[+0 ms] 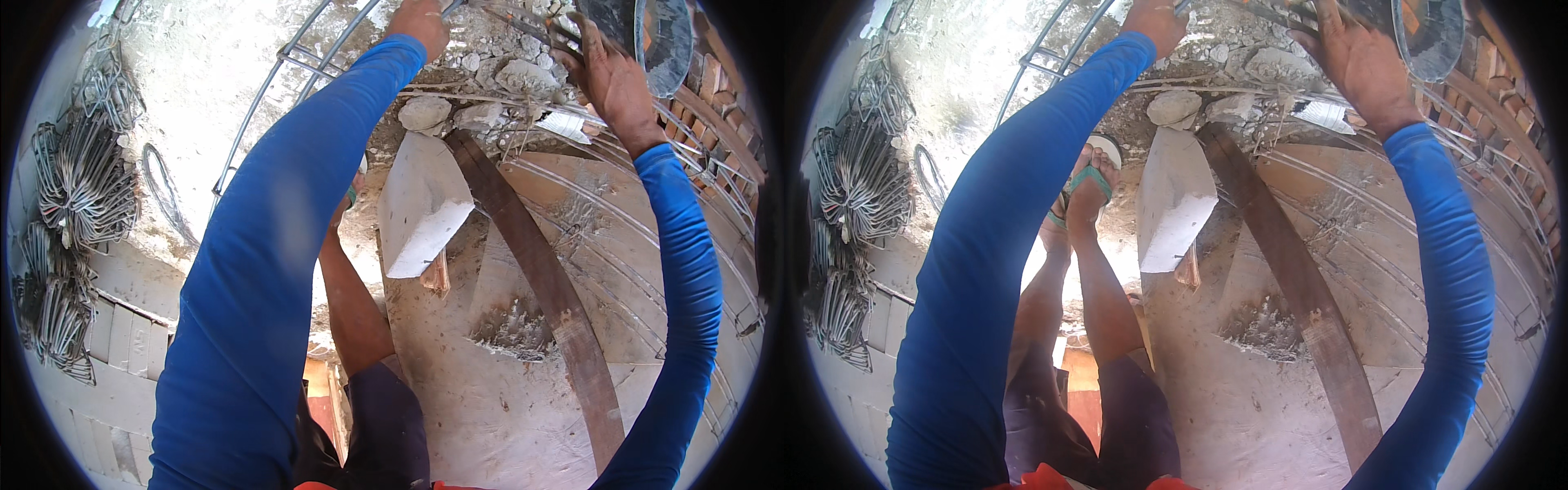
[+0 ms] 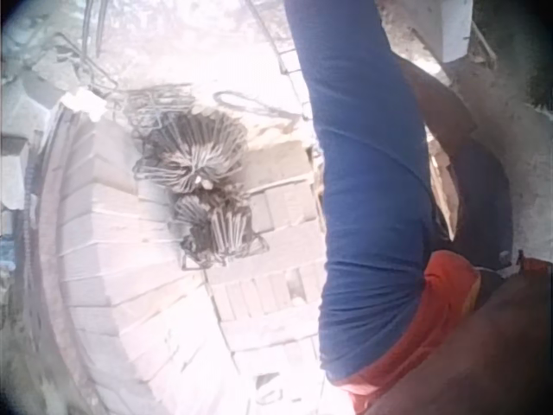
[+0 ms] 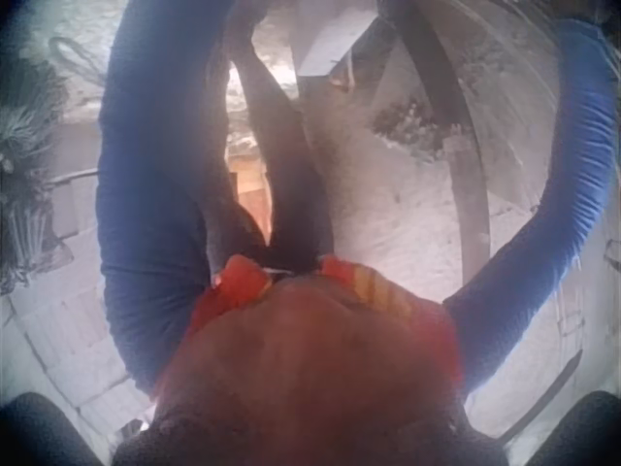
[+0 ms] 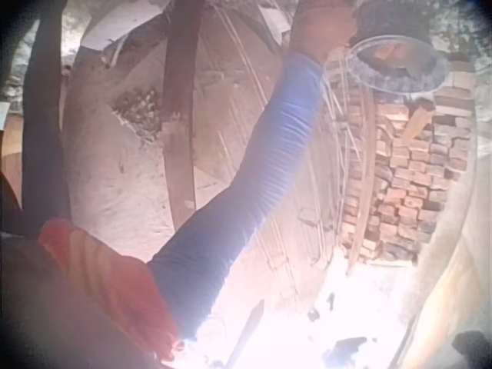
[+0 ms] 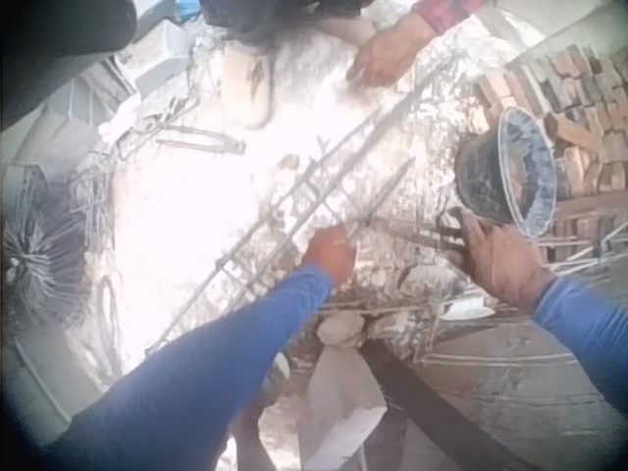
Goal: The person assembles a rebar cage by tying metal stirrups onto longitudinal bars using wire and pliers. They position the stirrups, wrap the wire, and twist it tight to secure the structure.
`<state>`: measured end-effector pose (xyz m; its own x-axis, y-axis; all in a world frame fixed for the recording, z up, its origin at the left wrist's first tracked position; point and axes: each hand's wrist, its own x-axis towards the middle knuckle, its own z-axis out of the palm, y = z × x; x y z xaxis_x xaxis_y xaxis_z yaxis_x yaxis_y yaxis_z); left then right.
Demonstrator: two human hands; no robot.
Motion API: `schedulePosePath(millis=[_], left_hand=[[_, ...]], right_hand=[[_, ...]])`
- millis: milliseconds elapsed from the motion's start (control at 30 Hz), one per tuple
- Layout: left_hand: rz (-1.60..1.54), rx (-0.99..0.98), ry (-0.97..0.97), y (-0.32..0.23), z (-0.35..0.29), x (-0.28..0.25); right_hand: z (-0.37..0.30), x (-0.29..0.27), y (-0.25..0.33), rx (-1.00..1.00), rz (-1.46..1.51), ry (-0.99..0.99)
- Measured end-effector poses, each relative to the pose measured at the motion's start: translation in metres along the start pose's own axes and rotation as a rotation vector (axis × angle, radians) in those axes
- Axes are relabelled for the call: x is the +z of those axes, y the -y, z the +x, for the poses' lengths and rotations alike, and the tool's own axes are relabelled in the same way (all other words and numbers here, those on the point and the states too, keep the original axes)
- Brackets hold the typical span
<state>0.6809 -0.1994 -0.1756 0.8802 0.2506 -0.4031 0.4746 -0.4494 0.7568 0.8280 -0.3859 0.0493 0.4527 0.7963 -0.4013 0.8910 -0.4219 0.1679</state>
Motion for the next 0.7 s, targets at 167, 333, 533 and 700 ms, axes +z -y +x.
schedulePosePath(millis=[167,333,533,700], left_hand=[[-0.102,0.039,-0.006,0.006,-0.009,-0.004],[0.083,-0.007,0.139,-0.014,-0.045,-0.028],[0.137,0.171,-0.075,-0.024,-0.113,-0.053],[-0.088,0.134,-0.01,-0.046,-0.185,-0.108]], right_hand=[[-0.007,-0.007,0.032,0.829,1.68,0.782],[-0.011,-0.004,0.053,0.657,1.278,0.782],[-0.02,0.018,0.052,0.302,0.479,0.121],[-0.011,-0.012,0.059,0.58,1.033,0.351]])
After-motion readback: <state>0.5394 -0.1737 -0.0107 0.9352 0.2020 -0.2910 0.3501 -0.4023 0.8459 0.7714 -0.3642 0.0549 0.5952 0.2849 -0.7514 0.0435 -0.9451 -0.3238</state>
